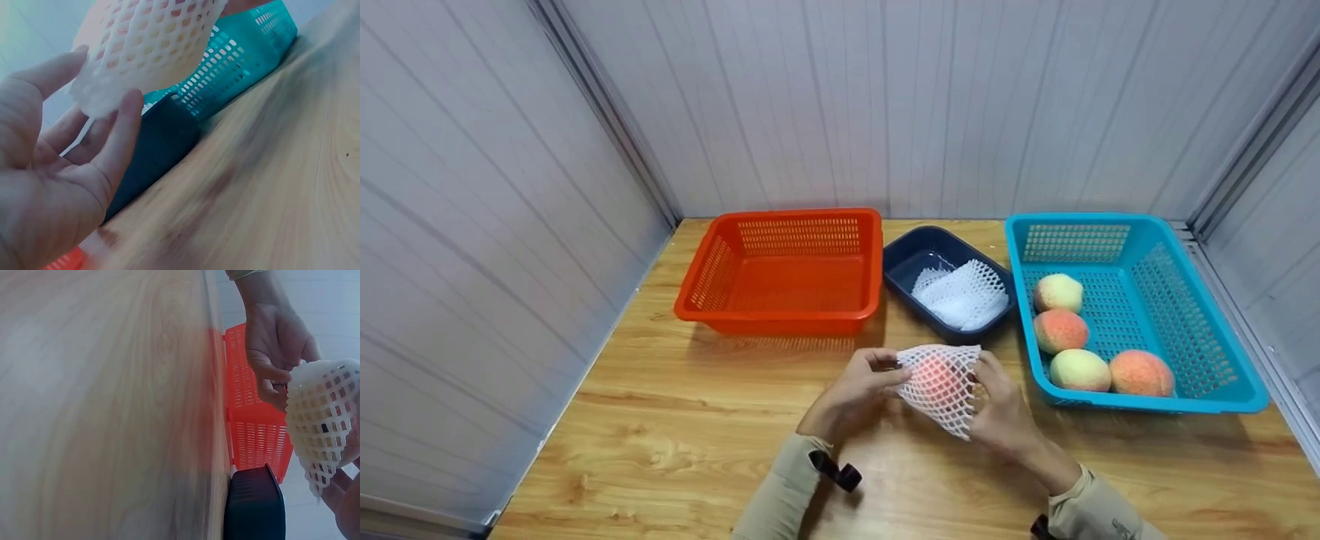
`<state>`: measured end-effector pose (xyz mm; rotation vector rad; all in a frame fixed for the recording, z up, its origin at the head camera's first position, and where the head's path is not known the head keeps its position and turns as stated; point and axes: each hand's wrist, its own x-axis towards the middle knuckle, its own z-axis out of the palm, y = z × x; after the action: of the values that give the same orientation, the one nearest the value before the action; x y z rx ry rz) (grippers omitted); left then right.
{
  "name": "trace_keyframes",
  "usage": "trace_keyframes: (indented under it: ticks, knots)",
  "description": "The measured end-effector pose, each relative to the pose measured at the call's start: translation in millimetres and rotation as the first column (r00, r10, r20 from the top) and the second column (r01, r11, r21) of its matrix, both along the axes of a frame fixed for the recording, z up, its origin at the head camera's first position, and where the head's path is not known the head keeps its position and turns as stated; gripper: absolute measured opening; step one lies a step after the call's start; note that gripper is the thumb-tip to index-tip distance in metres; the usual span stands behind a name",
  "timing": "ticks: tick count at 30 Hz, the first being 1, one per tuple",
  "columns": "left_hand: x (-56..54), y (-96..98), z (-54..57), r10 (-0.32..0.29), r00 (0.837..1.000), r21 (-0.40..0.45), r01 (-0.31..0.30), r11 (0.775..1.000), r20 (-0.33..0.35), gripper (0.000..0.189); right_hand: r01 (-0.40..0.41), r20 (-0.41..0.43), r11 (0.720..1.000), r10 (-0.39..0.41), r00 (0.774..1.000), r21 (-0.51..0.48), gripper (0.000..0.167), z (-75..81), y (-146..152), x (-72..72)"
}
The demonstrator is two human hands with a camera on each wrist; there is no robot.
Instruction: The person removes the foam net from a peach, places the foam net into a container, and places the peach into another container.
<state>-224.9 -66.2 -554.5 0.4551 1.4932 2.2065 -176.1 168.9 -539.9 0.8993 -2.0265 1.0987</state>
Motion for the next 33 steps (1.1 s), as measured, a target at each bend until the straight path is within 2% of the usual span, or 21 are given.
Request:
trace_keyframes:
  ticks: [6, 12, 16, 18, 22, 25, 29, 33]
  knots:
    - [-0.3, 3.3, 4.9, 0.051, 0.999, -0.038, -0.051, 0.998, -0.009, 0.009, -0.008, 0.001, 1.000, 0.008, 1.000, -0.006, 0.057, 3.2, 2, 0.8]
    - [1.0, 4.1, 9.9, 0.098, 0.994, -0.085, -0.102, 0.991, -0.049, 0.008, -0.025, -0.037, 0.999, 0.024, 0.999, -0.029, 0.062, 17.9, -3, 7.4]
    - [2.4, 3.4, 9.6, 0.102, 0.995, -0.077, -0.102, 0.992, -0.008, 0.011, -0.030, -0.027, 0.999, 0.029, 0.999, -0.032, 0.062, 25.6, -2, 15.0]
    - [2.3, 3.0, 9.0, 0.094, 0.995, -0.067, -0.093, 0.993, 0.010, 0.013, -0.023, -0.003, 0.999, 0.023, 1.000, -0.028, 0.064, 23.2, 1, 16.3]
    - [-0.7, 1.1, 8.5, 0.092, 0.996, -0.071, -0.093, 0.993, -0.021, 0.015, 0.003, 0.085, 1.000, -0.003, 0.996, -0.002, 0.068, 13.1, 11, 16.0]
    - [-2.4, -1.4, 8.0, 0.098, 0.995, -0.077, -0.099, 0.992, -0.014, 0.015, 0.005, 0.108, 1.000, -0.005, 0.994, 0.002, 0.069, 10.0, 17, 17.7]
    - [-2.5, -4.5, 5.8, 0.117, 0.993, -0.054, -0.115, 0.992, 0.022, 0.011, -0.001, 0.084, 1.000, 0.003, 0.996, -0.018, 0.070, 29.2, 16, 31.6]
    - [-1.8, -8.1, 4.4, 0.142, 0.990, -0.071, -0.140, 0.988, 0.012, 0.008, 0.011, 0.075, 1.000, -0.009, 0.997, -0.027, 0.071, 47.2, 15, 46.4]
